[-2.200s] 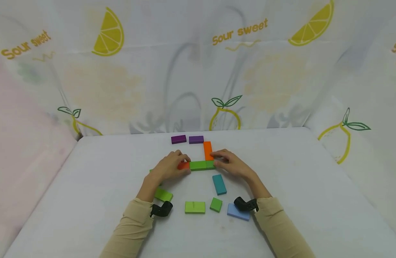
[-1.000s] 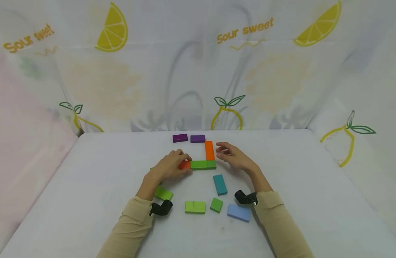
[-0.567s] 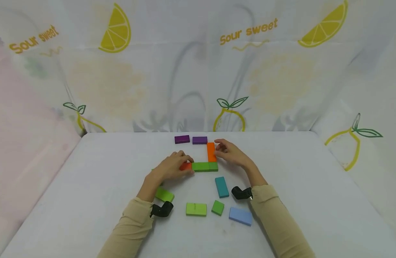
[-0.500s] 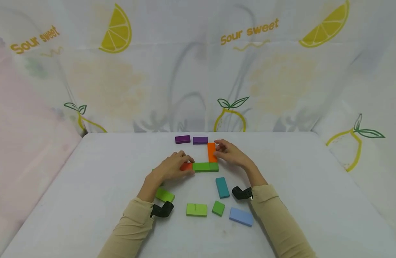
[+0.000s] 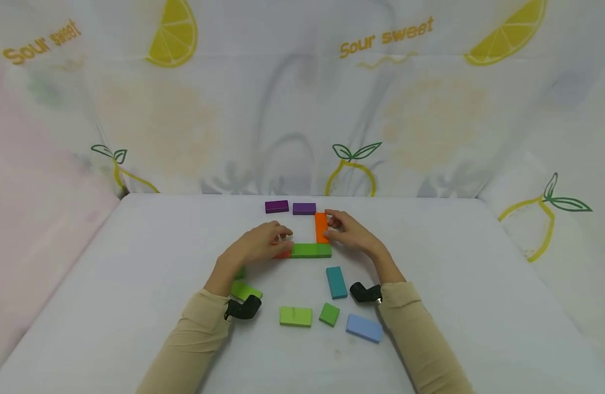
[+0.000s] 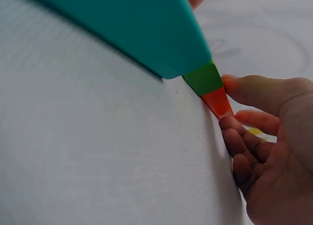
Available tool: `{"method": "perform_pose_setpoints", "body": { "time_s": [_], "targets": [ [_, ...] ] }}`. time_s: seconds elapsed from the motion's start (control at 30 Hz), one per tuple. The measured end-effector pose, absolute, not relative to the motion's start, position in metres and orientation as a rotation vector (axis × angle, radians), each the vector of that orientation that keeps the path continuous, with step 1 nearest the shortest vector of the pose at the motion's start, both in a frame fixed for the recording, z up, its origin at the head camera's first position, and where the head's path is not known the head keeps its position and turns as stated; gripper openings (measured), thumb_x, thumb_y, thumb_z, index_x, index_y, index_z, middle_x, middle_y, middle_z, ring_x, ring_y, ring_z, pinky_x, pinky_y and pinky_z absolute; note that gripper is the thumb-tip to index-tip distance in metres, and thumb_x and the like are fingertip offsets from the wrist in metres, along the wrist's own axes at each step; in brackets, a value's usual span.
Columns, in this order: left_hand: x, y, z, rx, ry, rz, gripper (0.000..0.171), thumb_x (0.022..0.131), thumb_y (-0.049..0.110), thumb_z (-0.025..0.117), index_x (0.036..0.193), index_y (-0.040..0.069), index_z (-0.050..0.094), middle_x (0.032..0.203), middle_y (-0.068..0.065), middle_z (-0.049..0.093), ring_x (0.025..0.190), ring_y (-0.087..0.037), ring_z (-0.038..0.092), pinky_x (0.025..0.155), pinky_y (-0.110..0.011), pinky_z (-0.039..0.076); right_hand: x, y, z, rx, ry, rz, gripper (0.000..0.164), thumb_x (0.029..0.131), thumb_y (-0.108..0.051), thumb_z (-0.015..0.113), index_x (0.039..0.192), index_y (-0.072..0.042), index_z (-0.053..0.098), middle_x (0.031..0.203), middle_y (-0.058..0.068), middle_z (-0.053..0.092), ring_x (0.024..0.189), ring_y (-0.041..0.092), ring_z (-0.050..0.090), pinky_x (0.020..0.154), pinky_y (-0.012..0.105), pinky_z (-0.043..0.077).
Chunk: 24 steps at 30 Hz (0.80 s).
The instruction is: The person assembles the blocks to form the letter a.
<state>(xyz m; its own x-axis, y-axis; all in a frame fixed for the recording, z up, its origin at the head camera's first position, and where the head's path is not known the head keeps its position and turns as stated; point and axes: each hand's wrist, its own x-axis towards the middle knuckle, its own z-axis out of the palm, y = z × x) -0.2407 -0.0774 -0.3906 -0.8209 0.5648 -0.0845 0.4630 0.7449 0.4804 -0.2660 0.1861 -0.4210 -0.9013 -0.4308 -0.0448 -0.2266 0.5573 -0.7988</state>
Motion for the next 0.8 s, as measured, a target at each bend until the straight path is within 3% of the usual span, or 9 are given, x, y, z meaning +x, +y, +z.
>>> {"method": "perform_pose_setpoints", "body": {
  "time_s": [0.4, 0.8],
  "targets": [
    [-0.248, -0.071, -0.392, 0.819, 2.757, 0.814, 0.035, 0.094, 0.025, 0.057, 0.124, 0.007, 0.059, 0.121, -0.009, 0.062, 0.107, -0.027, 0.058, 0.093, -0.043, 0.049, -0.261, 0.194, -0.424, -0.482, 2.563, -1.238, 0.065, 0.091, -0.019, 0.062, 0.145, -0.002, 0.031, 0.119, 0.015, 0.049, 0.112, 0.028, 0.045, 0.104, 0.043, 0.038],
    [-0.260, -0.052, -0.385, 0.786, 2.882, 0.861, 0.035, 0.092, 0.021, 0.060, 0.124, 0.006, 0.058, 0.123, -0.012, 0.061, 0.108, -0.028, 0.060, 0.092, -0.042, 0.050, -0.260, 0.195, -0.418, -0.514, 2.576, -1.250, 0.059, 0.094, -0.019, 0.058, 0.145, -0.003, 0.033, 0.119, 0.017, 0.049, 0.109, 0.028, 0.045, 0.099, 0.041, 0.038]
  ]
}}
